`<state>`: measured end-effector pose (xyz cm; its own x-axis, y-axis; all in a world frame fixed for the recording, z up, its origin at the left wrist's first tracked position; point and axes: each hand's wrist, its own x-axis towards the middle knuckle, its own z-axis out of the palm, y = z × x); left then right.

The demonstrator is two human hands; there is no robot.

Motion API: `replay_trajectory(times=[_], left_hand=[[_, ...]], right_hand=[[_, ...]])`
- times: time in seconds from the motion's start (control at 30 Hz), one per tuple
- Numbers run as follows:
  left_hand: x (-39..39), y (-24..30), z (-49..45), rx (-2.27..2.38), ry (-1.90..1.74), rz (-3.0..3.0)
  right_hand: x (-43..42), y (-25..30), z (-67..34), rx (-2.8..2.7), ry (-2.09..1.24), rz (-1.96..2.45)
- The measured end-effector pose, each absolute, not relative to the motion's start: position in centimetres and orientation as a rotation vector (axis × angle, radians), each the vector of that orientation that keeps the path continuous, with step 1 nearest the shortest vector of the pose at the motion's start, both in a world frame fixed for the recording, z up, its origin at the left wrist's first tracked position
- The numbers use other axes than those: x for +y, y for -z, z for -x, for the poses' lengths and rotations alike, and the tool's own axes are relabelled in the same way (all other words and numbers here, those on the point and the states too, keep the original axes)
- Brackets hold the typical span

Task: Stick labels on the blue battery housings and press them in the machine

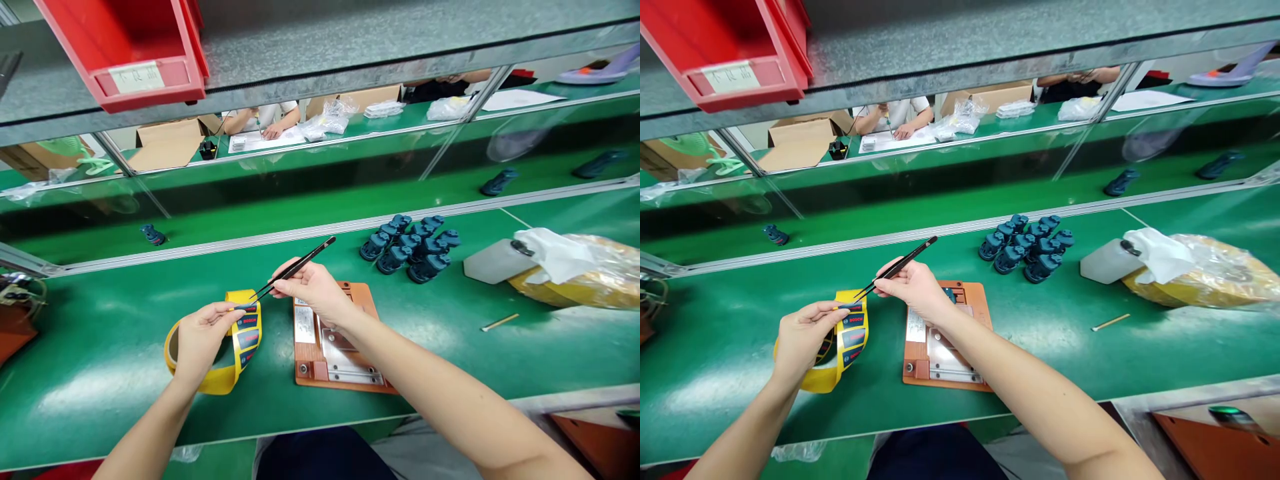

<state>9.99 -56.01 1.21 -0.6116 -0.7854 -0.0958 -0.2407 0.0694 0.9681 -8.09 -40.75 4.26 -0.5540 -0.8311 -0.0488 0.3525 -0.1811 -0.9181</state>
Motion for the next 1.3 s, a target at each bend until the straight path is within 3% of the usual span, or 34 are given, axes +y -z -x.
replay_trajectory(times=[0.53,0.63,0.83,1.13,1.23,1.3], left_hand=[[-55.7,-2.1,-9.1,-2.072,1.433,-1.056],[-56.0,-3.1,-8.2,-2.346,1.198,-0.960],[-57.7,-2.9,-3.7,-3.010,0.384,-0.806],[-57.8,-2.0,-0.5,-3.272,0.090,-0.812],[-56.2,-3.2,-1.4,-3.087,-0.044,-0.829],[-54.4,-3.4,-2.4,-2.904,0.089,-0.657]], right_hand=[[-40.4,-4.0,8.2,1.354,1.815,0.721],[-39.8,-4.1,8.5,1.430,1.845,0.776],[-36.0,-4.0,11.2,1.661,1.865,0.839],[-29.0,-2.6,14.9,1.624,1.705,0.758],[-28.3,-1.9,14.9,1.616,1.678,0.776],[-28.2,-1.5,15.0,1.599,1.688,0.780]])
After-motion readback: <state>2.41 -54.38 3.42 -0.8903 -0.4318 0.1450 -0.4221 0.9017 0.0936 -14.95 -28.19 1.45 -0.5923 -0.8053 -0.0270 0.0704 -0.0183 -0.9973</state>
